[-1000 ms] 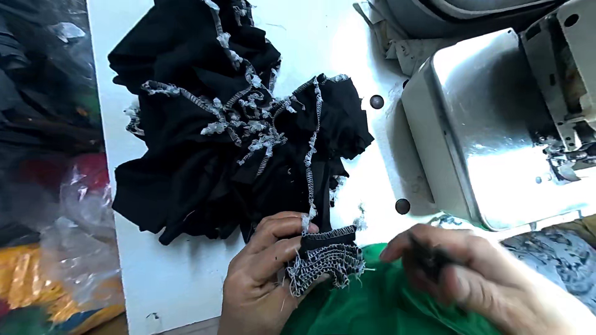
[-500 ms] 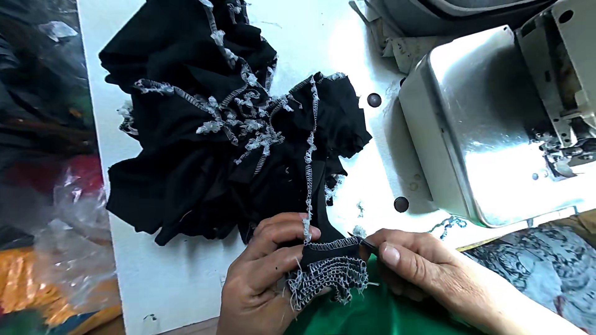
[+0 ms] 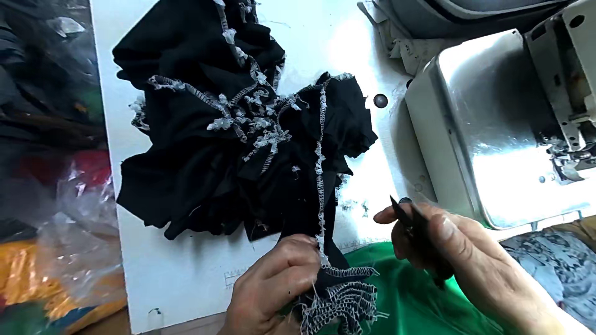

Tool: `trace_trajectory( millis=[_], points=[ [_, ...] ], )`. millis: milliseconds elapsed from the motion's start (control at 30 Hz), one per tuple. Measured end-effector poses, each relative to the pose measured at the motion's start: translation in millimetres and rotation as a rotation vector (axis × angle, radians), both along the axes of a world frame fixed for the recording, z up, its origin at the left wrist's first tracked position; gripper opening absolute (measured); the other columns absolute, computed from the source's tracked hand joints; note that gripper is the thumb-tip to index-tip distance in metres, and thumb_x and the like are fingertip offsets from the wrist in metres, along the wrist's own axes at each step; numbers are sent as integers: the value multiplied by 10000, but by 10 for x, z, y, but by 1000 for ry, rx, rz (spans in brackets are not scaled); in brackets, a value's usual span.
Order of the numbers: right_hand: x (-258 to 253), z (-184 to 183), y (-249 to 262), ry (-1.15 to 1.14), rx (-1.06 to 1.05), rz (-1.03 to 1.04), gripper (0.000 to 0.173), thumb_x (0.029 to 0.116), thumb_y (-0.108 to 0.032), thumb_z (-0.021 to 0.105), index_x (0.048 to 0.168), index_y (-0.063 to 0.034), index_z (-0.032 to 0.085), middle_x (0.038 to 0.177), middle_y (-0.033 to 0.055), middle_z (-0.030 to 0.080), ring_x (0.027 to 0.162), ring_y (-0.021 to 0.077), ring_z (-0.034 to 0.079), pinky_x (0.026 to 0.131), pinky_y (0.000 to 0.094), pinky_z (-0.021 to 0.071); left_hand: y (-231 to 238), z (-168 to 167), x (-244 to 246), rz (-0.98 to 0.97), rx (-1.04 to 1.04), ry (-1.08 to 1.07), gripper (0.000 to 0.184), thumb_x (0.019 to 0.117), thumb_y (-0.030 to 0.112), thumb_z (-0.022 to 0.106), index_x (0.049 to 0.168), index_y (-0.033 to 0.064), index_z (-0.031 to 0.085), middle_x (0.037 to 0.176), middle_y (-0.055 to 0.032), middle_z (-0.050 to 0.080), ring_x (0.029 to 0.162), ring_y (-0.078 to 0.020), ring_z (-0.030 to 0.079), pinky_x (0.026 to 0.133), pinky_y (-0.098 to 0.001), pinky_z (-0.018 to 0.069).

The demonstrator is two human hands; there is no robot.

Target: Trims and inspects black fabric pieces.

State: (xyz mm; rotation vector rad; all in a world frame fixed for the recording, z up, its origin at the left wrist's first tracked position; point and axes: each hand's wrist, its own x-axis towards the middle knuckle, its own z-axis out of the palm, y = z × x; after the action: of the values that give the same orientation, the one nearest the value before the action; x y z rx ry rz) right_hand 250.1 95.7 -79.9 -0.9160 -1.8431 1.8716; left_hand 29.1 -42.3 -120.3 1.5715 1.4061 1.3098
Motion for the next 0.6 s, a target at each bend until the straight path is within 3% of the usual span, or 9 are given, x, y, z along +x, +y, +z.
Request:
trace_trajectory(
  millis=[133,200,300,467,600],
  points=[
    [-61,6,104,-23,219,256,546,1098,-457,339,1071,-60,713,708,-40,583,621,-60,488,578,92,402,-26,34,32,19,-44,-58,103,1019,291,615,1095,294,684,1330,172,540,1200,66,551,988,-134,501],
    [-75,14,141,-24,200,374,542,1103,-447,333,1055,-62,710,699,-23,575,616,-29,496,573,121,406,-20,30,45,-18,-21,-85,99,1021,282,617,1091,282,688,1415,180,511,1264,43,533,1024,-156,500],
    [-81,28,201,-68,166,526,533,1106,-432,336,1027,-57,706,701,6,581,627,27,533,579,182,431,-15,-11,50,-80,35,-38,118,1046,275,566,1101,246,666,1500,159,472,1391,-20,448,1134,-230,434],
    [-66,-1,281,-120,122,652,513,1104,-421,349,998,-63,700,685,-3,568,610,30,526,556,199,414,-13,-41,54,-124,64,-37,115,1043,262,575,1117,212,648,1559,139,440,1446,-64,411,1189,-314,410],
    [-94,7,294,-109,89,701,502,1100,-413,362,997,-50,692,702,13,579,633,48,536,571,223,414,7,-50,61,-147,75,-30,114,1038,245,582,1121,199,644,1566,128,433,1452,-64,403,1197,-325,403]
  ],
)
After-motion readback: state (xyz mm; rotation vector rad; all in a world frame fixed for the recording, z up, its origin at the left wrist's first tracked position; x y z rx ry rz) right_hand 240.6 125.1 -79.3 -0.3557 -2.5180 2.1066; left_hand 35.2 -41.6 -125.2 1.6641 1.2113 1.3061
